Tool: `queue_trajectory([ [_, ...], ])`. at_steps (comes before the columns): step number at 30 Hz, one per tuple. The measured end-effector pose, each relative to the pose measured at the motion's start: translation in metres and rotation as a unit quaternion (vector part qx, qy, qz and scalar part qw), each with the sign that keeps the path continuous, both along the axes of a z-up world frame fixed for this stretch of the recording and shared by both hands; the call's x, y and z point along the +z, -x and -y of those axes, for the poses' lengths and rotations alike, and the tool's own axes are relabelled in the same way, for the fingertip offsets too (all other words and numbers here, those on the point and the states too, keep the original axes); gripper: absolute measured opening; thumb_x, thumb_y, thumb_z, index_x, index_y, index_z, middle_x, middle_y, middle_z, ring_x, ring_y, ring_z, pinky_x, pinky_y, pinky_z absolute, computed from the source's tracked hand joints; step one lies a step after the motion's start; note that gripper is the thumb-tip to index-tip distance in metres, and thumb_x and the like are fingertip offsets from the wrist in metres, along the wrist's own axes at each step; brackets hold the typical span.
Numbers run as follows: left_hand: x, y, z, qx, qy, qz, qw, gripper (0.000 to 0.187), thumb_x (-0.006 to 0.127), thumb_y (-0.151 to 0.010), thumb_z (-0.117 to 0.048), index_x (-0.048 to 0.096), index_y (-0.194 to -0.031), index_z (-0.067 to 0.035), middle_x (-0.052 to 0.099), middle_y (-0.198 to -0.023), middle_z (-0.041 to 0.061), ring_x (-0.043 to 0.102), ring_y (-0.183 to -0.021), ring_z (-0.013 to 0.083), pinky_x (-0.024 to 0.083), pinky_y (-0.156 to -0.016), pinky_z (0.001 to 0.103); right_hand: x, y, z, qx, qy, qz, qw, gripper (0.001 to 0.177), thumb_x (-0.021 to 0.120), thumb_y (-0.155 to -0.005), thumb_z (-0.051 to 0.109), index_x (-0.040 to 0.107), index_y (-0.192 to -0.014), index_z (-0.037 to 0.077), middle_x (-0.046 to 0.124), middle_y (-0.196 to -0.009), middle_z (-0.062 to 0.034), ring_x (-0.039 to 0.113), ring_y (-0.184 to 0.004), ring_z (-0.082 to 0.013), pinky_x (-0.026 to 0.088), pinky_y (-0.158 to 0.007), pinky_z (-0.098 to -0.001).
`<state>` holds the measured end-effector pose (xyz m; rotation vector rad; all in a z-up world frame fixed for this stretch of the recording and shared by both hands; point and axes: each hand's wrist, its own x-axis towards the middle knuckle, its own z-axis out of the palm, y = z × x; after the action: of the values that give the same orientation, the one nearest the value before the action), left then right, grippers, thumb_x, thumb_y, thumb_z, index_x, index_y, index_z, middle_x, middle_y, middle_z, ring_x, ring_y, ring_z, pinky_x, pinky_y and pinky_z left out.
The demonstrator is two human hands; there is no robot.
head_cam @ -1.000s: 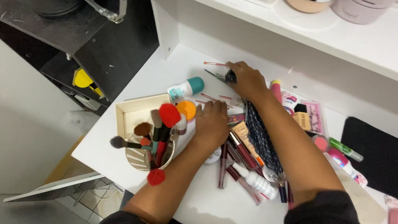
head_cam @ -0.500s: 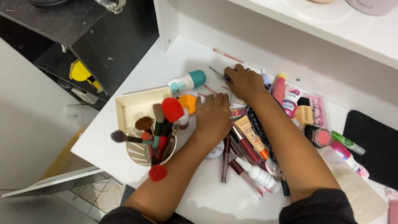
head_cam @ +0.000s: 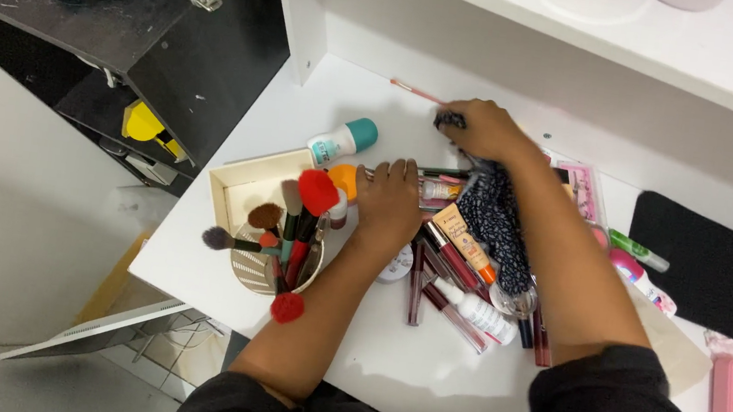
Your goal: Cleaning various makeup brushes and cosmetic pencils using a patterned cloth.
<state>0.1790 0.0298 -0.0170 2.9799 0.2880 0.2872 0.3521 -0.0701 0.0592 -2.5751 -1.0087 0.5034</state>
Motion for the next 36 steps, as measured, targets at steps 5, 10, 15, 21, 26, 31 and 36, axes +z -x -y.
queue_trajectory([
  [5, 0.002, -0.003, 0.000, -0.002, 0.015, -0.052, 0.999, 0.086, 0.076, -0.082, -0.049, 0.044, -0.147, -0.002, 0.054, -0.139, 0.013, 0.050, -0.129, 0.0313, 0.022, -0.111, 0.067, -0.076, -0.034, -0.036, -0.026, -0.047, 0.201, 0.978, 0.039, 0.063, -0.095, 0.023, 0.066, -0.134, 0.019, 0.069, -0.122, -0.0128, 0.069, -0.099, -0.0360, 0.055, -0.085, -0.0495],
  [10, -0.004, -0.003, 0.000, -0.005, 0.023, -0.078, 0.997, 0.087, 0.075, -0.085, -0.048, 0.042, -0.151, -0.003, 0.053, -0.142, 0.012, 0.050, -0.130, 0.0310, 0.018, -0.115, 0.068, -0.099, -0.036, -0.056, -0.027, -0.050, 0.261, 0.964, 0.038, 0.059, -0.097, 0.019, 0.063, -0.134, 0.016, 0.062, -0.132, -0.0129, 0.069, -0.094, -0.0439, 0.057, -0.082, -0.0521],
  [15, 0.004, 0.001, 0.001, -0.008, 0.005, -0.081, 0.997, 0.088, 0.073, -0.084, -0.054, 0.043, -0.149, -0.003, 0.053, -0.141, 0.010, 0.048, -0.130, 0.0318, 0.017, -0.115, 0.067, -0.108, -0.052, -0.055, -0.066, -0.054, 0.218, 0.972, 0.039, 0.063, -0.096, 0.027, 0.059, -0.129, 0.005, 0.061, -0.126, -0.0206, 0.068, -0.097, -0.0460, 0.054, -0.082, -0.0550],
  [21, -0.010, -0.005, -0.003, -0.002, -0.006, -0.047, 0.999, 0.086, 0.074, -0.083, -0.055, 0.047, -0.146, -0.003, 0.059, -0.132, 0.011, 0.054, -0.123, 0.0300, 0.021, -0.112, 0.066, -0.054, -0.020, -0.027, 0.005, 0.072, 0.147, 0.987, 0.034, 0.069, -0.090, 0.030, 0.067, -0.120, 0.015, 0.065, -0.125, -0.0126, 0.065, -0.111, -0.0382, 0.054, -0.090, -0.0511],
  [26, 0.003, 0.002, -0.006, -0.011, -0.011, -0.041, 0.999, 0.074, 0.076, -0.078, -0.052, 0.058, -0.132, -0.005, 0.064, -0.122, 0.010, 0.059, -0.118, 0.0293, 0.025, -0.112, 0.063, -0.031, 0.016, -0.014, 0.036, 0.175, 0.104, 0.978, 0.034, 0.071, -0.090, 0.034, 0.068, -0.122, 0.021, 0.055, -0.132, -0.0123, 0.065, -0.111, -0.0363, 0.054, -0.091, -0.0480],
  [31, -0.019, -0.009, -0.014, -0.003, -0.047, -0.025, 0.999, 0.033, 0.069, -0.089, -0.023, 0.065, -0.119, -0.012, 0.066, -0.116, 0.008, 0.060, -0.117, 0.0289, 0.029, -0.112, 0.060, -0.043, 0.020, 0.004, 0.097, 0.172, 0.086, 0.976, 0.039, 0.070, -0.091, 0.031, 0.065, -0.125, 0.013, 0.051, -0.139, -0.0105, 0.066, -0.108, -0.0378, 0.053, -0.092, -0.0470],
  [36, 0.001, -0.008, -0.016, 0.004, 0.017, -0.093, 0.995, 0.033, 0.061, -0.089, -0.015, 0.062, -0.122, -0.012, 0.063, -0.119, 0.008, 0.057, -0.120, 0.0293, 0.023, -0.116, 0.061, -0.025, 0.035, 0.028, 0.155, 0.089, 0.055, 0.982, 0.032, 0.071, -0.089, 0.024, 0.071, -0.120, 0.014, 0.069, -0.120, -0.0102, 0.065, -0.113, -0.0319, 0.052, -0.098, -0.0442],
])
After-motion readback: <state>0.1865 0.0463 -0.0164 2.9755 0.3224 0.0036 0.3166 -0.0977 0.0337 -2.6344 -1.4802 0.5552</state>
